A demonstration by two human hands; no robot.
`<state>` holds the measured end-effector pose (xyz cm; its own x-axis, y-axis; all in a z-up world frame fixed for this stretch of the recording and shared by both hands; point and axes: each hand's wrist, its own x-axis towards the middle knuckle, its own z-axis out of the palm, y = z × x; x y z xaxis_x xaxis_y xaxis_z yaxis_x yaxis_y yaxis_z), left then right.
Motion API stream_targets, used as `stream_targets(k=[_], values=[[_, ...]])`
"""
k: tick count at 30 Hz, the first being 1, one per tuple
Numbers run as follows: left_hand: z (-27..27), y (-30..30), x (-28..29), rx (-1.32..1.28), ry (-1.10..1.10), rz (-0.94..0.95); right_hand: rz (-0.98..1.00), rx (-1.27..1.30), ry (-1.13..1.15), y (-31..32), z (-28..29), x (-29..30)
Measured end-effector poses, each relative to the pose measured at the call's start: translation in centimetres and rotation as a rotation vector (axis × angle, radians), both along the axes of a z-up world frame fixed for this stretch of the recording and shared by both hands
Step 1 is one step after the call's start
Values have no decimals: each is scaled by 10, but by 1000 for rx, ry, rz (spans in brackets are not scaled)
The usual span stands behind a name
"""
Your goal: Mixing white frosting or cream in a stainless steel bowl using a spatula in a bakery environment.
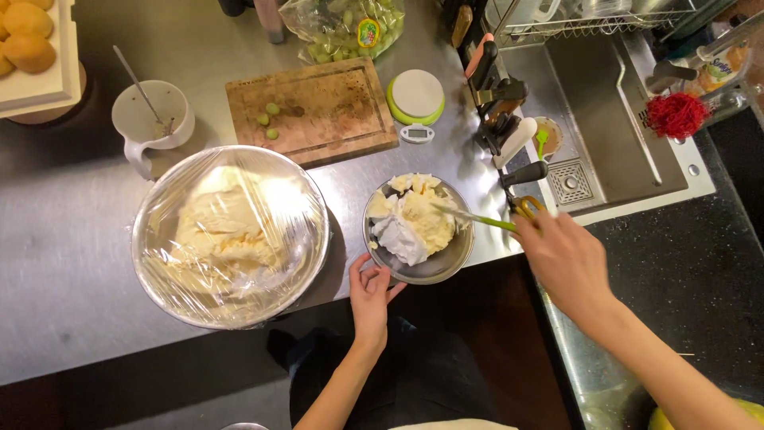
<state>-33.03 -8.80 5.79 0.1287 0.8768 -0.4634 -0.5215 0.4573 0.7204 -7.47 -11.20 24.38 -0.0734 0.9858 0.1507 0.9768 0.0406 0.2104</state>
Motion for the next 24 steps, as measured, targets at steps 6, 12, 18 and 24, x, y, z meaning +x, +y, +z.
stream_targets(k=[6, 12, 18, 24], values=[[-2, 5, 4, -5, 8, -10, 191, -70, -309, 27, -54, 5], [-1, 6, 8, 17, -4, -5, -8, -691, 78, 31, -84, 5], [12, 2, 14, 39, -25, 4, -2, -790, 605, 34, -108, 10], [23, -3, 21, 87, -4, -8, -589, -1290, 1348, 34, -73, -2]])
